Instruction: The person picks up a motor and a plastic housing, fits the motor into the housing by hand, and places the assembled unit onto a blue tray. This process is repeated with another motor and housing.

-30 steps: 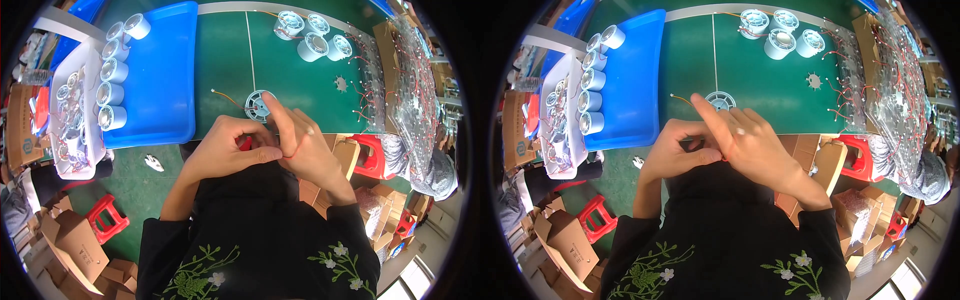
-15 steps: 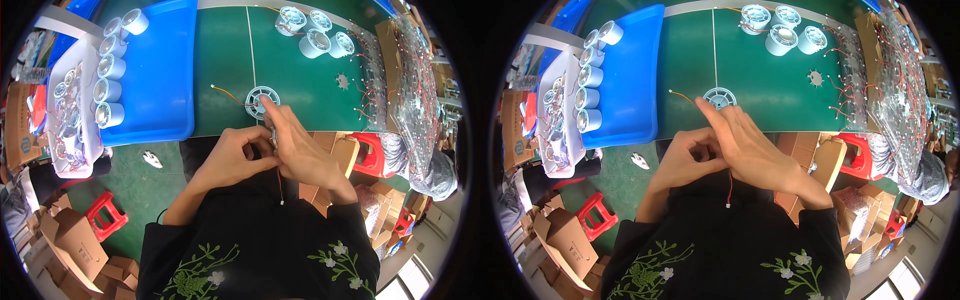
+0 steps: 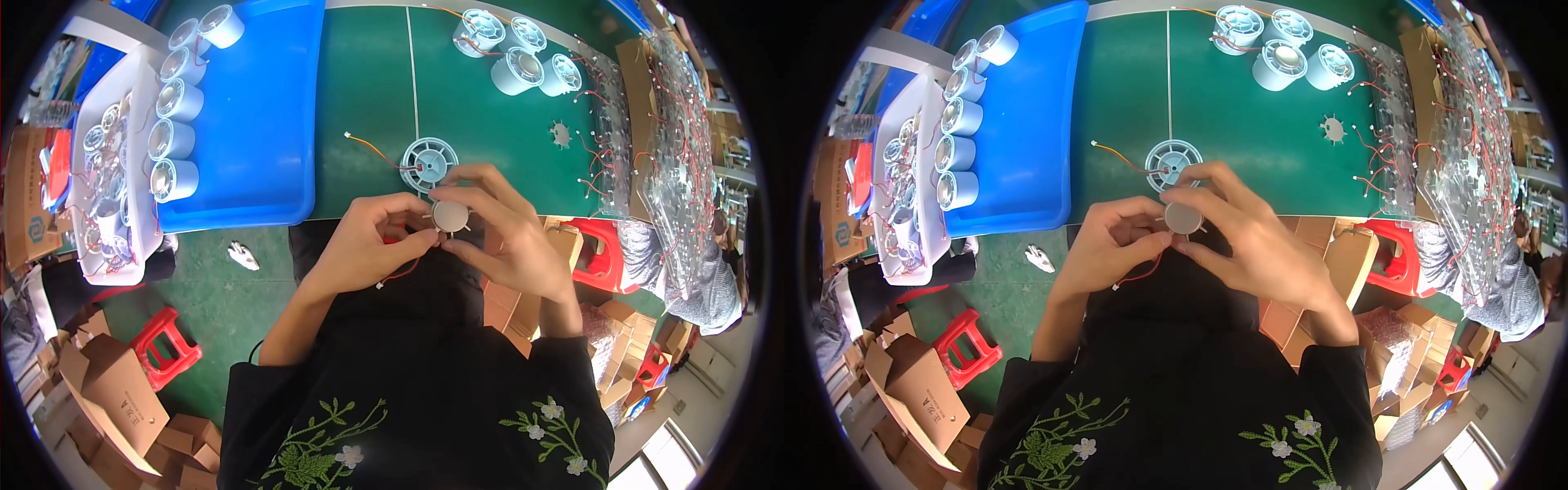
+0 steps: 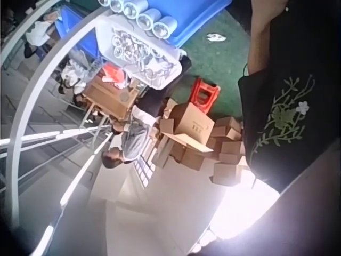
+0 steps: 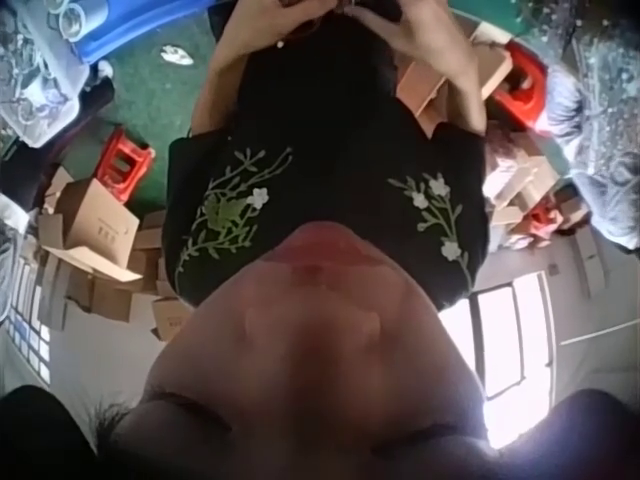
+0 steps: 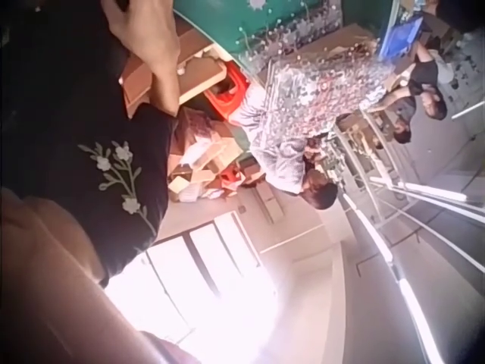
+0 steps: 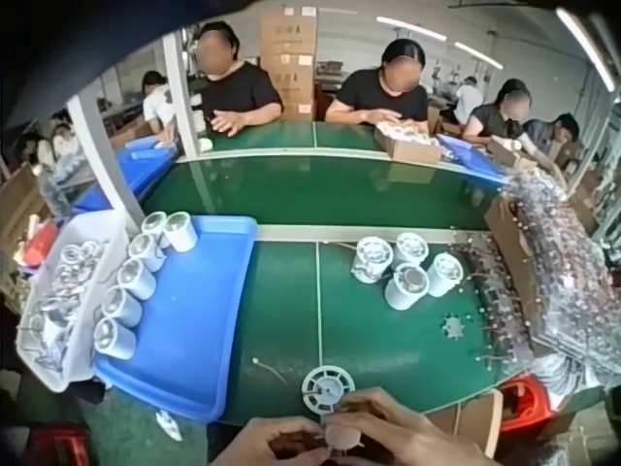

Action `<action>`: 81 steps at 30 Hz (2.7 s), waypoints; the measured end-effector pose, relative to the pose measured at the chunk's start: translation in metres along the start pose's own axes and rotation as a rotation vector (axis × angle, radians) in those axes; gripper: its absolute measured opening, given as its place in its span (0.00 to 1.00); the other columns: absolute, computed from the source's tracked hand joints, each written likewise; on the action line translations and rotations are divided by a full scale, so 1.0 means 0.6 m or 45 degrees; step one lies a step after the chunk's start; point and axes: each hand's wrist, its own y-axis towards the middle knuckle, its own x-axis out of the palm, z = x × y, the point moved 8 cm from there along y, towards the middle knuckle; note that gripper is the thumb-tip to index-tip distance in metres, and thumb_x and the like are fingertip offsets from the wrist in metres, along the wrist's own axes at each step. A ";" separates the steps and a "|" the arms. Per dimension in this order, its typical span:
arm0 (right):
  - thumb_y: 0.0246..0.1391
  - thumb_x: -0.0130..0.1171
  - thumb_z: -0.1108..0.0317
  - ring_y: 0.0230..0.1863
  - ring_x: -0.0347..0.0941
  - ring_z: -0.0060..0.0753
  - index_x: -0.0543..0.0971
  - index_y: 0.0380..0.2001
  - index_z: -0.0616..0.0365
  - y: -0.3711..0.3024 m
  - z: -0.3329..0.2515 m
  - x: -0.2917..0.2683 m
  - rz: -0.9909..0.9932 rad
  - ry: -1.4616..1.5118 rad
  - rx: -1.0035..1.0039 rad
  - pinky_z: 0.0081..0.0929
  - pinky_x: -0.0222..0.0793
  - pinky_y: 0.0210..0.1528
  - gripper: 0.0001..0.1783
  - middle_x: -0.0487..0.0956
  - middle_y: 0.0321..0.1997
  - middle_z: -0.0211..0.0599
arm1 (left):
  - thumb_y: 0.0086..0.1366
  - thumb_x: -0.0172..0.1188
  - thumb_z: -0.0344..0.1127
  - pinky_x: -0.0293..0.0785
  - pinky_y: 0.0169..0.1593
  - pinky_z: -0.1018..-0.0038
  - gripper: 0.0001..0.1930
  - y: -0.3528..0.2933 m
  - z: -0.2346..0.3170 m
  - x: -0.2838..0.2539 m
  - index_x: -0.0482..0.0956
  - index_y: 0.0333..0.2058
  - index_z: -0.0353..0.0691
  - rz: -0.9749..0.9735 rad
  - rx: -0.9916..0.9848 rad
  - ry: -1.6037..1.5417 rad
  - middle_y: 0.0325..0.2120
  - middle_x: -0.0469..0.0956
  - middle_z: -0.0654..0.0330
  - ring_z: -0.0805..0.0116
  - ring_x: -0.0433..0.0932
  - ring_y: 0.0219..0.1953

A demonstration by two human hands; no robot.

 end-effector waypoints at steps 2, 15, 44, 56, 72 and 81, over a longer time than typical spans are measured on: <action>0.35 0.67 0.86 0.45 0.74 0.38 0.75 0.53 0.56 0.002 0.005 -0.007 0.027 0.003 -0.041 0.29 0.73 0.43 0.36 0.71 0.50 0.43 | 0.61 0.59 0.22 0.75 0.40 0.80 0.10 -0.001 0.007 0.001 0.78 0.41 0.28 -0.035 -0.050 -0.089 0.32 0.80 0.58 0.75 0.78 0.33; 0.39 0.71 0.80 0.36 0.75 0.23 0.82 0.41 0.59 0.025 0.039 -0.020 0.442 -0.062 0.117 0.20 0.72 0.33 0.21 0.76 0.45 0.36 | 0.55 0.62 0.23 0.72 0.36 0.68 0.03 0.011 0.126 -0.028 0.80 0.30 0.34 0.412 0.786 1.186 0.28 0.78 0.56 0.58 0.77 0.31; 0.37 0.71 0.77 0.36 0.73 0.36 0.83 0.40 0.58 0.051 0.030 0.000 0.362 -0.420 -0.043 0.29 0.71 0.36 0.20 0.78 0.40 0.36 | 0.53 0.64 0.23 0.69 0.43 0.67 0.05 0.001 0.078 -0.066 0.80 0.30 0.38 0.556 0.841 1.302 0.30 0.80 0.61 0.59 0.78 0.37; 0.36 0.72 0.76 0.37 0.72 0.37 0.82 0.40 0.59 0.058 0.039 0.002 0.294 -0.323 -0.124 0.30 0.71 0.37 0.21 0.78 0.41 0.36 | 0.53 0.63 0.26 0.68 0.47 0.63 0.05 0.009 0.064 -0.058 0.79 0.30 0.39 0.568 0.753 1.511 0.32 0.80 0.61 0.59 0.76 0.40; 0.41 0.70 0.77 0.41 0.71 0.32 0.84 0.39 0.59 0.045 0.058 0.003 0.390 -0.261 -0.065 0.24 0.68 0.35 0.16 0.75 0.40 0.35 | 0.51 0.69 0.34 0.53 0.64 0.52 0.32 0.022 0.040 -0.032 0.69 0.56 0.39 0.422 0.607 1.312 0.51 0.74 0.54 0.54 0.68 0.58; 0.54 0.62 0.71 0.47 0.71 0.24 0.74 0.50 0.60 0.048 0.143 0.045 0.174 1.023 0.623 0.23 0.67 0.46 0.19 0.77 0.44 0.32 | 0.50 0.71 0.36 0.50 0.66 0.50 0.34 0.031 0.039 -0.039 0.69 0.56 0.39 0.327 0.606 1.284 0.52 0.73 0.54 0.54 0.68 0.59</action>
